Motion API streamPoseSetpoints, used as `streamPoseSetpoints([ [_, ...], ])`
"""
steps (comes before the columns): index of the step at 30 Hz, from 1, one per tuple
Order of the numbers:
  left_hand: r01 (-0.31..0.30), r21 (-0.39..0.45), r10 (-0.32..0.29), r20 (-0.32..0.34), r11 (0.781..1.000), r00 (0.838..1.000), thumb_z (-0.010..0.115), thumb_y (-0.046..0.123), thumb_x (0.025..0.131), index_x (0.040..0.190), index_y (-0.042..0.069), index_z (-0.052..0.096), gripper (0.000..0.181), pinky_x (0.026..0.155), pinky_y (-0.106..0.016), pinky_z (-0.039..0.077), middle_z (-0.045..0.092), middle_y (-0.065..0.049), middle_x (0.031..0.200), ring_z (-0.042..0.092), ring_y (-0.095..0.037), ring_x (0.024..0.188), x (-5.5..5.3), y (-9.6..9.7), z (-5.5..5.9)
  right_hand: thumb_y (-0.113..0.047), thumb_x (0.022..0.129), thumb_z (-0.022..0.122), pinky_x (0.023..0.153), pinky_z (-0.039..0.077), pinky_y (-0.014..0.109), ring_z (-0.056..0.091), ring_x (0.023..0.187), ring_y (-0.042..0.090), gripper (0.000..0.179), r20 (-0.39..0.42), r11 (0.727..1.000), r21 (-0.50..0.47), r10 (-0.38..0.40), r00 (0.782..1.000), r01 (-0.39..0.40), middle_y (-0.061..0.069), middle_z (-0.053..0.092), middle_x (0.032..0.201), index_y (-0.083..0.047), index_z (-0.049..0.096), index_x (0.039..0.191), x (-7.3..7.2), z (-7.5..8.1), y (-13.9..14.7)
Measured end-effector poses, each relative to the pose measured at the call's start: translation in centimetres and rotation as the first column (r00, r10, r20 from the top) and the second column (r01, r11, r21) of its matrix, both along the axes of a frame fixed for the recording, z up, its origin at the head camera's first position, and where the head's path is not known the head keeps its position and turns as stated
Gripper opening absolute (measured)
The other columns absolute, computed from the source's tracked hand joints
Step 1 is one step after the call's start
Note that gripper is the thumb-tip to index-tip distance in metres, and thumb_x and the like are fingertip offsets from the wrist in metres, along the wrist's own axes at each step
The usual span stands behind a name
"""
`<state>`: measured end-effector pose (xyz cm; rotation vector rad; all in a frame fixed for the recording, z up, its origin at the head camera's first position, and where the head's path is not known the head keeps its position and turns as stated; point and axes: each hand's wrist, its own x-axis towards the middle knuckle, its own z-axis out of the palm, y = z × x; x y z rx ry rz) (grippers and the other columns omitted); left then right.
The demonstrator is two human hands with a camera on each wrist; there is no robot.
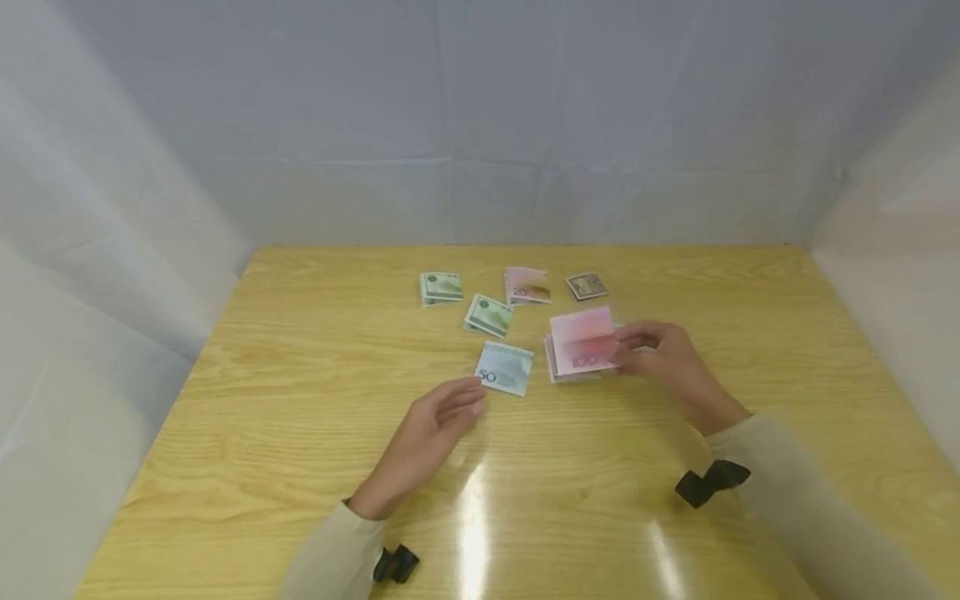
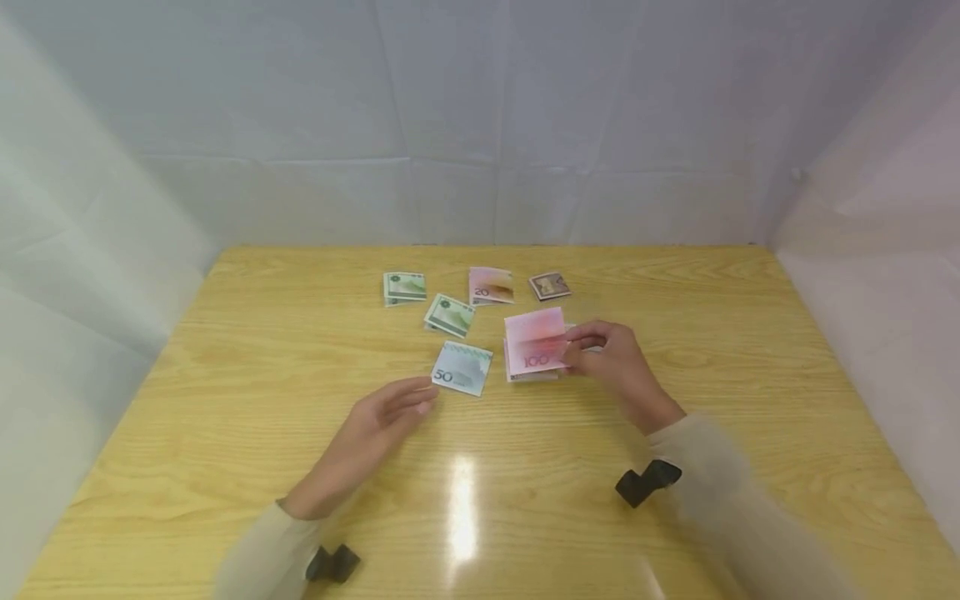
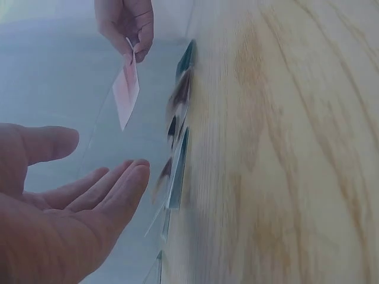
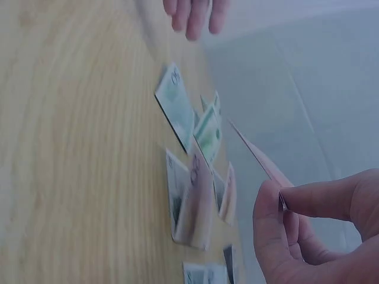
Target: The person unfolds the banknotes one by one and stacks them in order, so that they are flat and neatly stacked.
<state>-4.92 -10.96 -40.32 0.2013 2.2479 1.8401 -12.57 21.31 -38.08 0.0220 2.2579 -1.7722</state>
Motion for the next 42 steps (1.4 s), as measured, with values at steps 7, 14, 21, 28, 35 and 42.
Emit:
streamPoseSetpoints([
  [7,0.009,0.0,-0.009,-0.014,1.0,1.0,0.061,0.013,0.102,0.139,-0.006,0.054,0.042,0.106,-0.038,0.053,0.064,-0.022,0.131,0.062,-0.033,0.122,-0.8,0.8,-0.4,0.004,0.089,0.068,0.087,0.063,0.035,0.065,0.085,0.016,0.029,0.046,0.996,-0.076,0.046,0.998,-0.042,0.01,0.062,0.096,0.012,0.058,0.114,1.4,-0.7,-2.2],
  [14,-0.034,0.004,0.034,0.074,0.999,0.997,0.066,0.022,0.1,0.138,-0.001,0.058,0.045,0.103,-0.043,0.055,0.068,-0.018,0.126,0.065,-0.033,0.117,-1.1,1.6,-1.0,0.005,0.087,0.069,0.087,0.063,0.04,0.062,0.09,0.021,0.027,0.07,0.99,-0.106,0.095,0.993,-0.088,0.013,0.061,0.101,0.011,0.06,0.111,2.5,-1.3,-3.9],
  [21,-0.066,0.171,0.033,0.19,0.983,0.981,0.065,0.011,0.099,0.132,-0.009,0.058,0.038,0.095,-0.038,0.06,0.068,-0.025,0.12,0.069,-0.032,0.108,-1.3,2.3,-1.6,0.007,0.087,0.07,0.088,0.063,0.041,0.063,0.091,0.021,0.025,0.112,0.978,-0.186,0.116,0.987,-0.094,0.022,0.051,0.126,0.011,0.059,0.109,3.4,-1.4,-5.2],
  [28,-0.098,0.241,0.041,0.231,0.966,0.972,0.062,0.005,0.1,0.13,-0.011,0.059,0.035,0.09,-0.035,0.062,0.068,-0.026,0.12,0.072,-0.031,0.103,-1.4,2.6,-1.5,0.01,0.085,0.07,0.087,0.063,0.036,0.063,0.091,0.021,0.024,0.142,0.98,-0.182,0.109,0.984,-0.082,0.022,0.048,0.126,0.01,0.06,0.107,4.0,-1.3,-6.1],
  [35,-0.176,0.273,0.102,0.264,0.946,0.959,0.064,0.001,0.097,0.129,-0.013,0.058,0.035,0.085,-0.032,0.063,0.068,-0.029,0.118,0.072,-0.03,0.101,-1.3,2.6,-1.1,0.008,0.086,0.07,0.082,0.064,0.034,0.065,0.084,0.02,0.024,0.143,0.983,-0.171,0.089,0.986,-0.064,0.016,0.059,0.101,0.009,0.058,0.106,4.3,-1.4,-6.6],
  [42,-0.172,0.273,0.097,0.266,0.947,0.959,0.064,0.0,0.097,0.128,-0.013,0.059,0.034,0.085,-0.033,0.063,0.068,-0.028,0.117,0.073,-0.031,0.099,-1.2,2.8,-0.7,0.003,0.086,0.073,0.08,0.064,0.031,0.063,0.092,0.023,0.024,0.082,0.994,-0.081,0.079,0.993,-0.073,0.017,0.057,0.11,0.008,0.061,0.106,4.4,-1.7,-6.9],
])
